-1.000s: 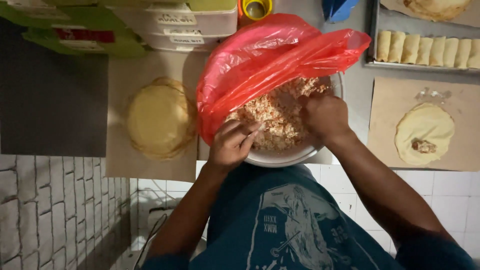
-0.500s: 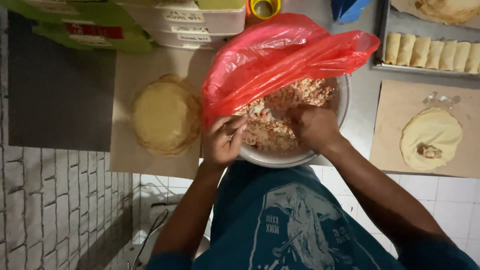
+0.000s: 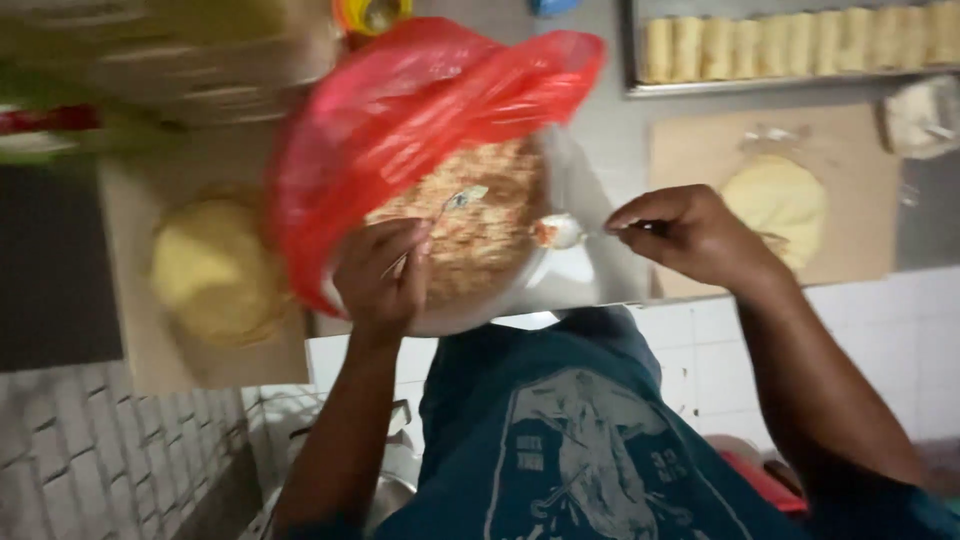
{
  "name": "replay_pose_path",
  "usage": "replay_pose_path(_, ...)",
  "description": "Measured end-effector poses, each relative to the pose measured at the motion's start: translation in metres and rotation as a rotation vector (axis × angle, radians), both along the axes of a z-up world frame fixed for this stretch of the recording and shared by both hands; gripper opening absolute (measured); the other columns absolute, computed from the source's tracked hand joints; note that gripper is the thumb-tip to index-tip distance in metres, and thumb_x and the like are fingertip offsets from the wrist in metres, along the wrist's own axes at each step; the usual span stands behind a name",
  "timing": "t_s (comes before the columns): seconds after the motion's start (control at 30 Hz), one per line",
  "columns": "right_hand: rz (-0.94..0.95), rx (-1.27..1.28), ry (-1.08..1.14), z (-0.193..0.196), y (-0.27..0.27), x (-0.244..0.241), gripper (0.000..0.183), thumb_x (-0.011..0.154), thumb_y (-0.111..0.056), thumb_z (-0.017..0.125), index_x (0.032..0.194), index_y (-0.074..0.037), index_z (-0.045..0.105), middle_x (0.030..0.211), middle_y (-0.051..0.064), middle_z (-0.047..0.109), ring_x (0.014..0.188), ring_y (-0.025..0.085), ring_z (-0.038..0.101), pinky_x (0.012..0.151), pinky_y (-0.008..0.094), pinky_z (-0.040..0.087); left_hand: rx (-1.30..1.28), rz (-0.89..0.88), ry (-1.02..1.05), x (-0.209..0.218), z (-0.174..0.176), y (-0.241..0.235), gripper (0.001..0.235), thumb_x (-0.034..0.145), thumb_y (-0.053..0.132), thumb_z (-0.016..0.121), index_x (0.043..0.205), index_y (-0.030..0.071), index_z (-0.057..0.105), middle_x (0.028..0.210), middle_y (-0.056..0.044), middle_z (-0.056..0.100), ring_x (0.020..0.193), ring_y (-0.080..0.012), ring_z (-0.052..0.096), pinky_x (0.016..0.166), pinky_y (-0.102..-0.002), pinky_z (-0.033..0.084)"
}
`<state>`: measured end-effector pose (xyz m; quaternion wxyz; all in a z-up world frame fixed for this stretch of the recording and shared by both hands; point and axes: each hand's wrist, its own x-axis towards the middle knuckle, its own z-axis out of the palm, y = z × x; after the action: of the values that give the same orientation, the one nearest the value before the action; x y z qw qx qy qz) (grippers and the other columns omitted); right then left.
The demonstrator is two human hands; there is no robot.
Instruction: The person takes a round dough sheet, scoops a filling mixture from a bowl, places it on the dough, folds the dough into a roll, and places the finished roll on a tray. The process is repeated multiple times.
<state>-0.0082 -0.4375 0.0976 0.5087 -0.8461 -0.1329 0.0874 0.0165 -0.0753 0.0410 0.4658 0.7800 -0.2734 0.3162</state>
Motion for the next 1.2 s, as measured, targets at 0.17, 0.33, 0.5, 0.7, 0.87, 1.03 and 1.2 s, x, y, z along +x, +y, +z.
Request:
replay_pose_path(0.17,-0.001,-0.434,0.153,0.034,-0.15,-0.05,0.021,0.091,-0.012,0.073,0.11,-0.006,0.08,0.103,0.01,0.081,0.086,0.019,0.078,0.074,0.034,0.059,0.028,-0.082,0.154,-0.03,0.028,-0.113,0.009,0.098,0.001,0.068,0.1,0.002,0.076,0.099,-0.014,0.077,0.09,-0.0255,0.075,0.083,-0.035,0.062)
replay_pose_path(0.33,0.044,-0.584,-0.063,-0.022,-0.29,-0.089,0.025,0.091,-0.007,0.076,0.115,-0.004,0.078,0.101,0.013,0.079,0.077,0.025,0.075,0.065,0.037,0.054,0.0,-0.147,0.133,-0.069,0.004,-0.263,0.012,0.094,-0.007,0.072,0.103,0.0,0.076,0.104,-0.017,0.075,0.089,-0.0268,0.076,0.078,-0.034,0.064)
replay_pose_path(0.5,0.015,-0.65,-0.266,-0.064,-0.327,-0.104,0.017,0.088,-0.005,0.077,0.102,-0.013,0.081,0.072,0.008,0.07,0.061,0.025,0.067,0.048,0.032,0.049,0.048,-0.087,-0.245,-0.101,-0.063,-0.375,0.009,0.094,-0.001,0.07,0.1,0.004,0.073,0.095,-0.014,0.075,0.078,-0.0336,0.07,0.071,-0.042,0.062)
replay_pose_path(0.7,0.113,-0.733,-0.408,-0.087,-0.343,-0.099,0.016,0.087,-0.007,0.075,0.097,-0.018,0.079,0.066,0.001,0.066,0.054,0.022,0.065,0.048,0.031,0.05,-0.119,-0.225,0.111,-0.143,-0.042,-0.427,0.013,0.098,0.0,0.064,0.103,-0.004,0.076,0.104,-0.023,0.074,0.089,-0.0421,0.074,0.077,-0.051,0.061)
replay_pose_path(0.87,0.148,-0.716,-0.41,-0.09,-0.349,-0.095,0.011,0.09,-0.009,0.074,0.097,-0.017,0.079,0.068,0.002,0.067,0.057,0.024,0.067,0.05,0.032,0.051,-0.048,-0.2,0.016,-0.147,-0.083,-0.453,0.016,0.097,0.004,0.07,0.11,0.001,0.078,0.106,-0.019,0.075,0.093,-0.0385,0.075,0.079,-0.047,0.063)
replay_pose_path(1.03,0.168,-0.706,-0.43,-0.09,-0.351,-0.094,0.009,0.086,-0.012,0.075,0.094,-0.016,0.077,0.071,0.006,0.069,0.059,0.029,0.068,0.051,0.038,0.052,0.072,-0.243,0.07,-0.152,-0.081,-0.454,0.016,0.101,0.012,0.067,0.109,0.002,0.077,0.106,-0.019,0.074,0.098,-0.0403,0.074,0.084,-0.05,0.063)
replay_pose_path(1.2,0.157,-0.779,-0.447,-0.094,-0.353,-0.096,0.01,0.092,-0.016,0.072,0.097,-0.022,0.078,0.071,-0.001,0.069,0.061,0.023,0.07,0.056,0.032,0.053,0.205,-0.251,0.077,-0.159,-0.098,-0.453,0.024,0.102,0.021,0.066,0.119,0.005,0.075,0.112,-0.019,0.072,0.104,-0.0411,0.072,0.088,-0.051,0.06)
